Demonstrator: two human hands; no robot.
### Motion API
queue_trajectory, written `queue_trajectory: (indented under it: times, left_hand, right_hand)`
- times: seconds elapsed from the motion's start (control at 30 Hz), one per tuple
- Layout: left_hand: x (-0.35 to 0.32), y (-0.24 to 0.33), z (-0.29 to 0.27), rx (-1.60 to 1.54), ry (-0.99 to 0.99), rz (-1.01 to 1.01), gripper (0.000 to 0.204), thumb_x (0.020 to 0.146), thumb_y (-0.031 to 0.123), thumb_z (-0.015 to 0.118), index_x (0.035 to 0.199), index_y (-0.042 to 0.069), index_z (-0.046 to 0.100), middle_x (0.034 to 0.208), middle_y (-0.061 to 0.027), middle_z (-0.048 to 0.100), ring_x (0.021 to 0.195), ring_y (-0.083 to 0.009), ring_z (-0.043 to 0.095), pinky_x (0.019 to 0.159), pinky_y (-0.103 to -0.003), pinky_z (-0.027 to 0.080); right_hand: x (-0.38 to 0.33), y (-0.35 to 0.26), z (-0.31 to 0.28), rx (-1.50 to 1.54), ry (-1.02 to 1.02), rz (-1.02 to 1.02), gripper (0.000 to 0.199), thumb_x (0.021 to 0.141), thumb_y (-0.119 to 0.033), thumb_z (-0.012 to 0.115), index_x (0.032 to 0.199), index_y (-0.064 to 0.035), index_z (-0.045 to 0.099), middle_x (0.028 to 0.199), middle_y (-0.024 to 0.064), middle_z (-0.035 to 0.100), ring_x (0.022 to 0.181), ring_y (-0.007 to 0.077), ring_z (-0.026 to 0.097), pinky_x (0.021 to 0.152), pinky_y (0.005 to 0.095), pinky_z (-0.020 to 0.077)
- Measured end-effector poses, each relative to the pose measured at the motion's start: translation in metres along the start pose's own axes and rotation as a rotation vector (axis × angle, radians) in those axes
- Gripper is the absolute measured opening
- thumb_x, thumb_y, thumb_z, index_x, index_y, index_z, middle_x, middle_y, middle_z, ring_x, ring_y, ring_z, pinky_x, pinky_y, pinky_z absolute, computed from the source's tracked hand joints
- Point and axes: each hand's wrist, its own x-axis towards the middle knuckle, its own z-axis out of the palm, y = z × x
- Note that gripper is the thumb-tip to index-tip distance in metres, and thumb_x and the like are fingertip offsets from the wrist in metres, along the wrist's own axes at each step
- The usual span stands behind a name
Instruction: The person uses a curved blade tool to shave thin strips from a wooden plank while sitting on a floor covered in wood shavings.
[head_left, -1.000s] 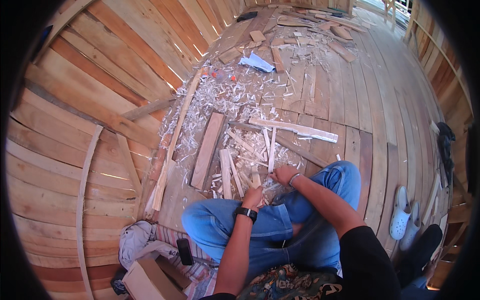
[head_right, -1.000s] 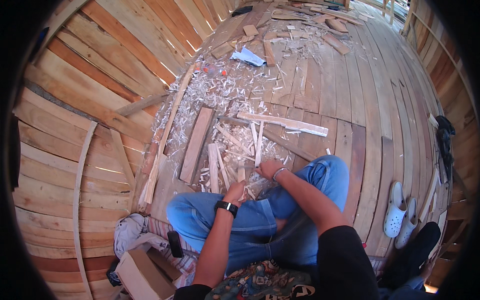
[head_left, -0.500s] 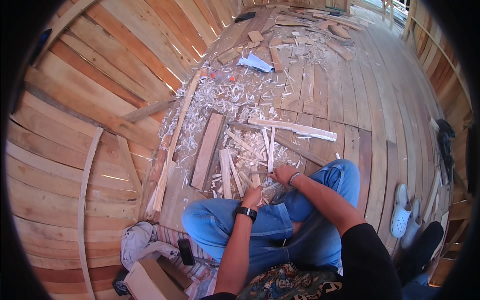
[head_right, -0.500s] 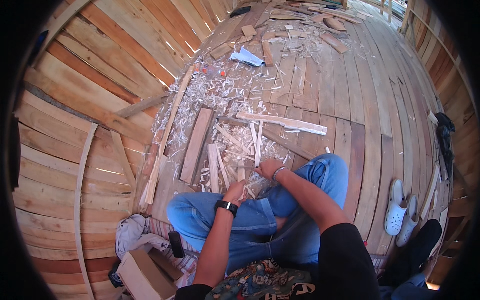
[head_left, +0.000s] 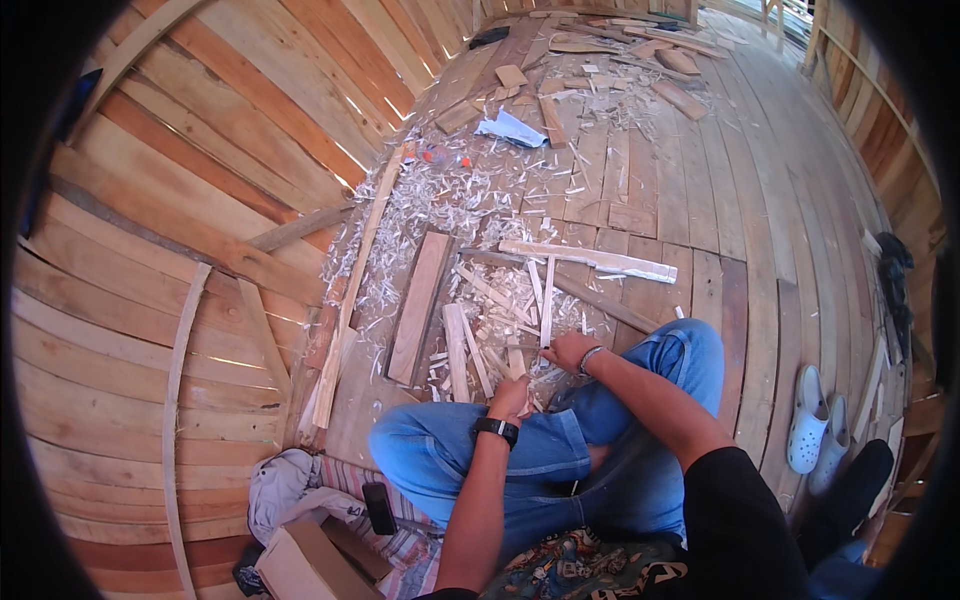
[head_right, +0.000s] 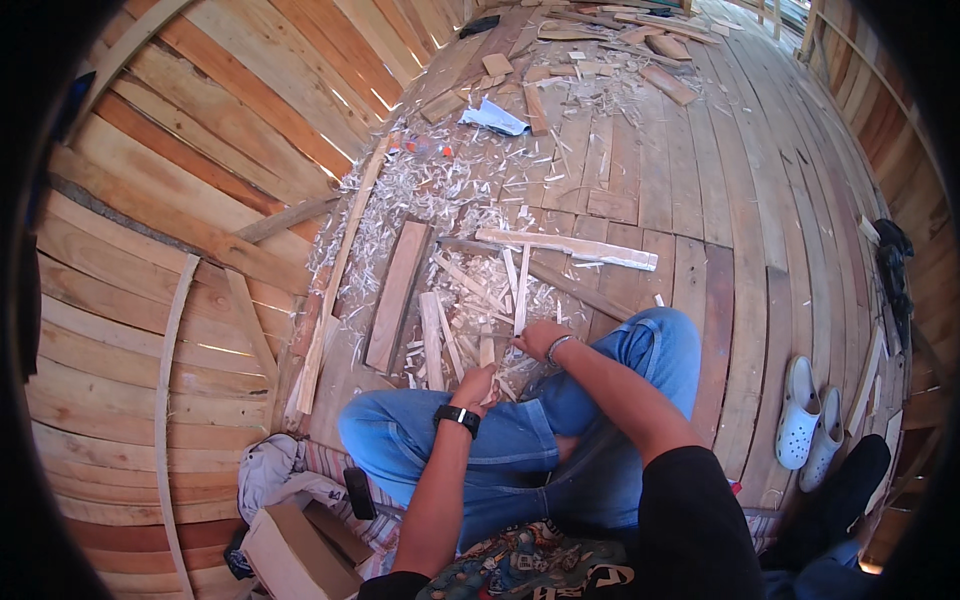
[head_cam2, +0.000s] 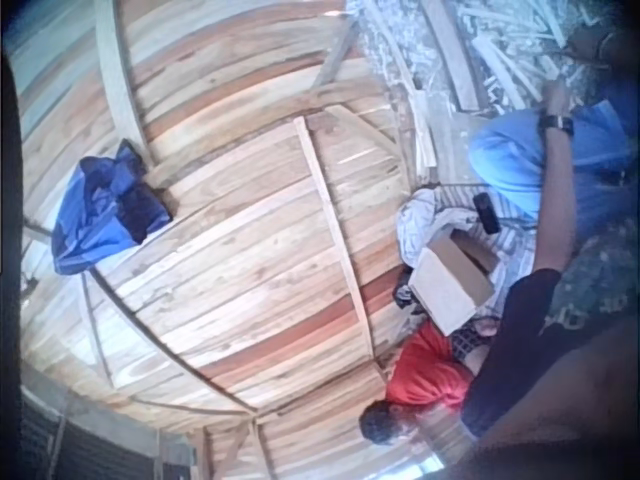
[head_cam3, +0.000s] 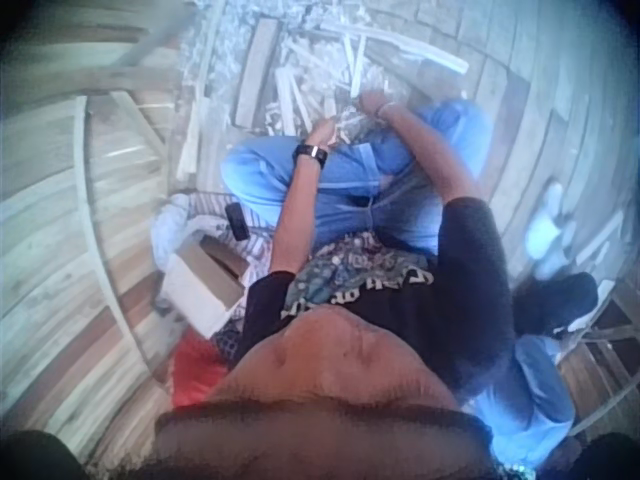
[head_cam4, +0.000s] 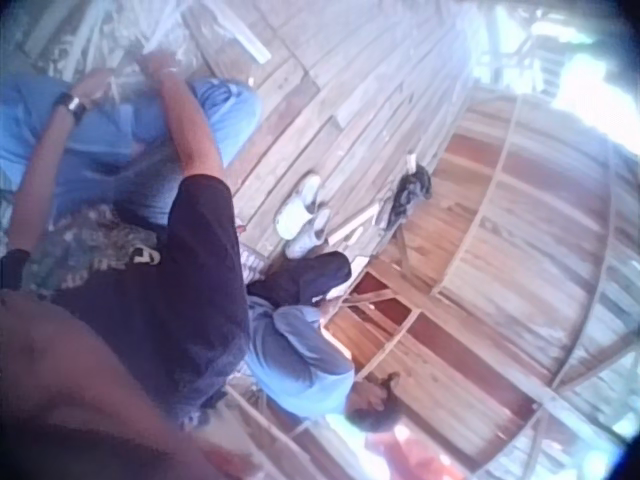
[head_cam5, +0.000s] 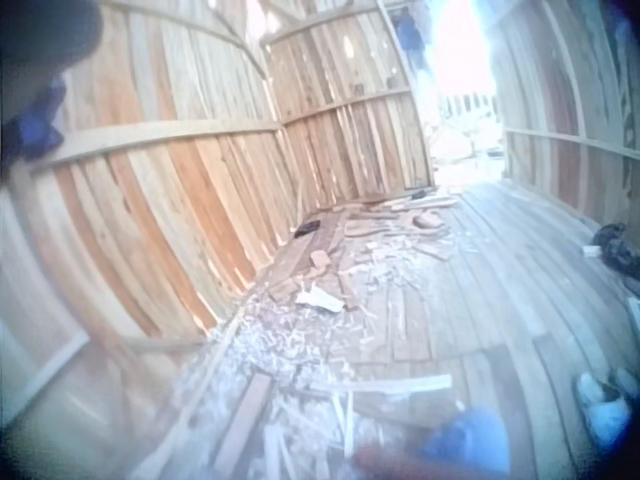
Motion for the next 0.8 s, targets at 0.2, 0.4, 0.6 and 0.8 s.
queue_trajectory:
  times: [0.2, 0.4, 0.6, 0.8]
  left_hand:
    - [0.005, -0.009, -0.004, 0.058, -0.025, 0.016, 0.019, 0.093, 0.023, 0.047, 0.087, 0.005, 0.046, 0.052, -0.0024, 0.045, 0.038, -0.0131, 0.042, 0.032, -0.026, 0.026]
    - [0.006, -0.009, -0.001, 0.063, 0.005, 0.027, 0.019, 0.093, 0.022, 0.046, 0.085, 0.005, 0.046, 0.053, -0.0028, 0.045, 0.037, -0.0129, 0.042, 0.031, -0.026, 0.027]
    - [0.002, -0.005, 0.000, 0.116, 0.030, 0.003, 0.020, 0.093, 0.022, 0.047, 0.087, 0.003, 0.047, 0.054, -0.0035, 0.046, 0.037, -0.0131, 0.042, 0.031, -0.026, 0.028]
    - [0.006, -0.009, 0.000, 0.074, -0.007, 0.009, 0.021, 0.092, 0.023, 0.048, 0.087, 0.003, 0.049, 0.054, -0.0039, 0.048, 0.038, -0.0140, 0.045, 0.031, -0.026, 0.030]
  right_hand:
    - [0.002, 0.001, 0.009, 0.032, 0.053, 0.041, 0.053, 0.090, -0.051, 0.044, 0.091, -0.0038, 0.069, 0.089, 0.0201, 0.067, 0.087, 0.0358, 0.065, 0.078, 0.0464, 0.0508]
    - [0.003, 0.001, 0.010, 0.044, 0.056, 0.088, 0.052, 0.090, -0.050, 0.045, 0.093, -0.0044, 0.069, 0.092, 0.0204, 0.067, 0.088, 0.0361, 0.064, 0.079, 0.0460, 0.0507]
    - [-0.003, -0.001, 0.003, -0.009, 0.002, -0.014, 0.051, 0.090, -0.049, 0.044, 0.093, -0.0051, 0.069, 0.092, 0.0188, 0.067, 0.088, 0.0355, 0.065, 0.078, 0.0452, 0.0510]
    - [-0.002, -0.003, 0.010, 0.025, 0.014, -0.004, 0.054, 0.091, -0.051, 0.042, 0.091, -0.0045, 0.069, 0.089, 0.0189, 0.067, 0.086, 0.0367, 0.064, 0.077, 0.0466, 0.0505]
